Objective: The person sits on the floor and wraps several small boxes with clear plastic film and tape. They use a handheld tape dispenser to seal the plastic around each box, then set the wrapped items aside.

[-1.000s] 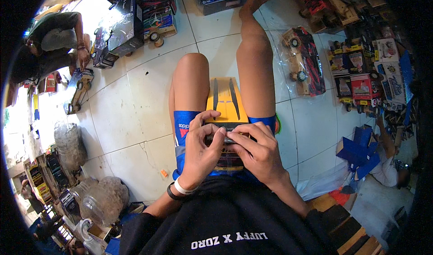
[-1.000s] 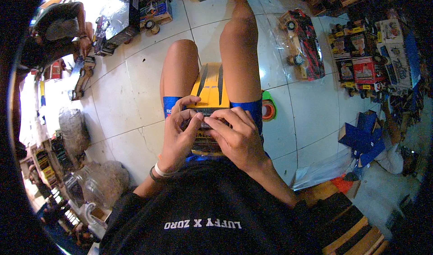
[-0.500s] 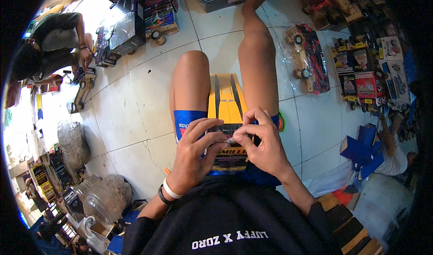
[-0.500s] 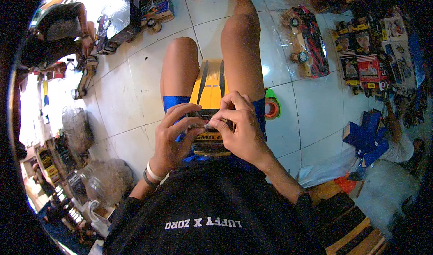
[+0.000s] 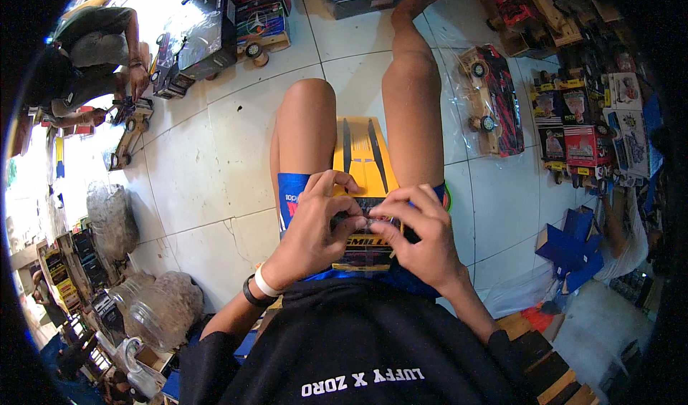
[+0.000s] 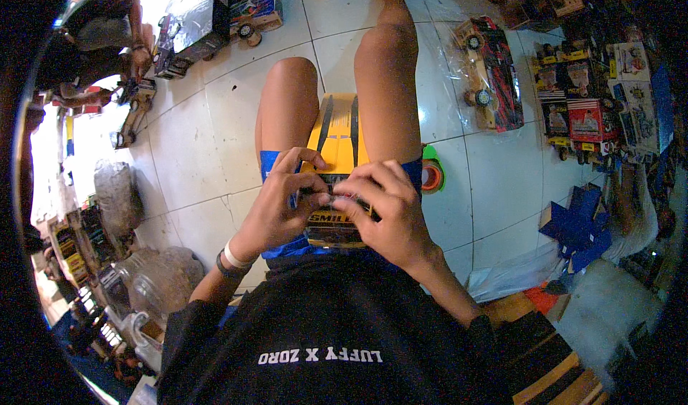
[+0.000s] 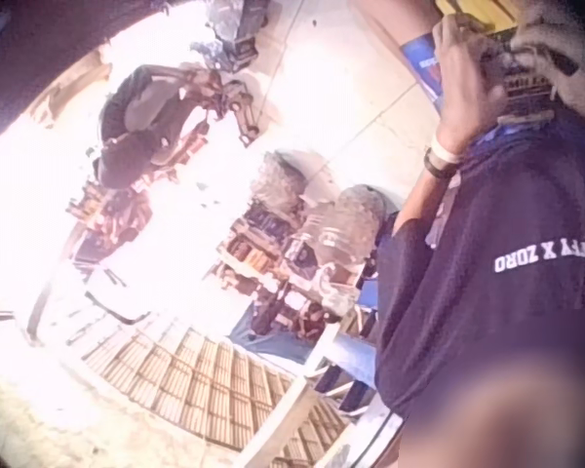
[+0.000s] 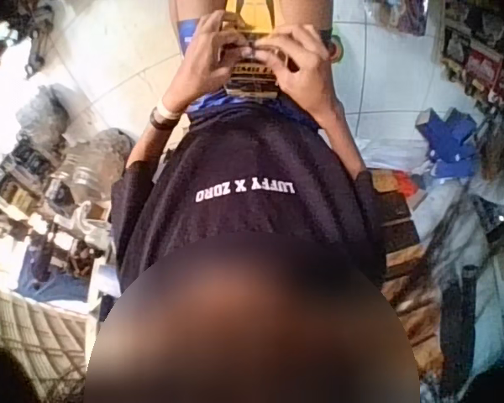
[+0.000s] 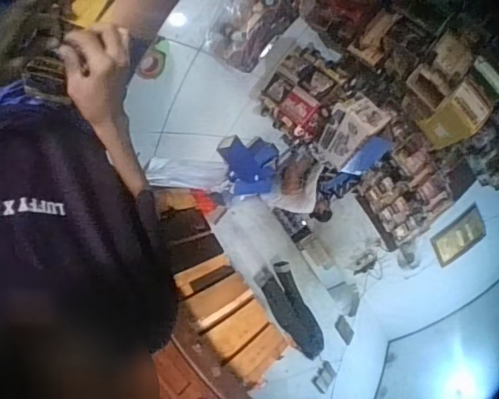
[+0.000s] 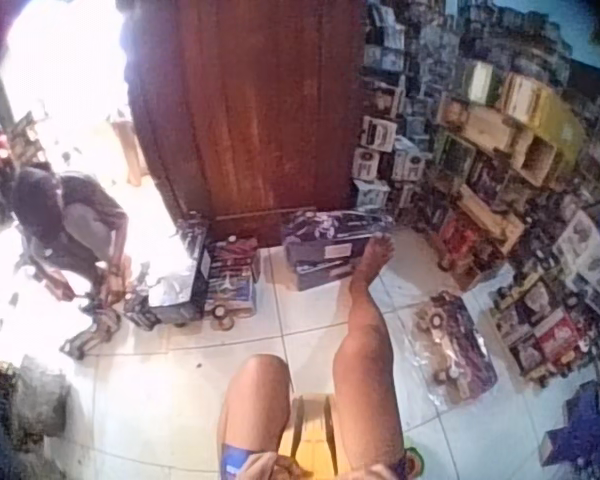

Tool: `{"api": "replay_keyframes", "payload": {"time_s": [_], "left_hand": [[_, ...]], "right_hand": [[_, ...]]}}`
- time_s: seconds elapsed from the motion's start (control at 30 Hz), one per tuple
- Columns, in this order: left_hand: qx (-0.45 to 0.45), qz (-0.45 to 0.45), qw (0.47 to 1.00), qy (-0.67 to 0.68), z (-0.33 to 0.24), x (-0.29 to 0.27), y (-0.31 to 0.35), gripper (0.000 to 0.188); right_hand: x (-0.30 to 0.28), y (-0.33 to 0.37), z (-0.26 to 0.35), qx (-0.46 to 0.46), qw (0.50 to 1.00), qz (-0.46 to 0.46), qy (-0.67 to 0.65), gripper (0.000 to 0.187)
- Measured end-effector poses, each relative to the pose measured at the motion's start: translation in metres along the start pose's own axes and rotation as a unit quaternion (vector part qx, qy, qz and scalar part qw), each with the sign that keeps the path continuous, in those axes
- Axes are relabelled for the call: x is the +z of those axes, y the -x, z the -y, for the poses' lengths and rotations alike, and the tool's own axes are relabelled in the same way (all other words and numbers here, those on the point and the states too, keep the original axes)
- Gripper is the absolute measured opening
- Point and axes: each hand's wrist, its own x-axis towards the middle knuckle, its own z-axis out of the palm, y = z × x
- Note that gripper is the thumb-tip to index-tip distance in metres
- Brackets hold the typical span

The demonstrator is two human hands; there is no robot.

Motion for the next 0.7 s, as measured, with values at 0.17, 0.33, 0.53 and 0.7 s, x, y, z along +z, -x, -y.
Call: {"api": "replay_keyframes", "payload": {"time_s": [0.17, 0.33, 0.53, 0.7], "left_hand": [[-0.022, 0.024, 0.999, -0.020, 0.005, 0.003, 0.000, 0.009], [0.005, 0.014, 1.000, 0.027, 0.006, 0.002, -0.005, 0.016], [0.017, 0.001, 1.000, 0.000, -0.006, -0.008, 0.013, 0.030], [0.064, 0.008, 0.998, -0.009, -0.002, -0.012, 0.012, 0.036]], "right_hand": [[0.005, 0.002, -0.001, -0.083, 0.993, 0.025, 0.086, 0.024], [0.008, -0.004, -0.002, -0.051, 0.996, 0.051, 0.061, 0.021], [-0.007, -0.004, 0.005, 0.041, 0.994, 0.032, -0.098, 0.017], [-0.013, 0.004, 0.006, 0.023, 0.997, 0.046, -0.055, 0.040]]}}
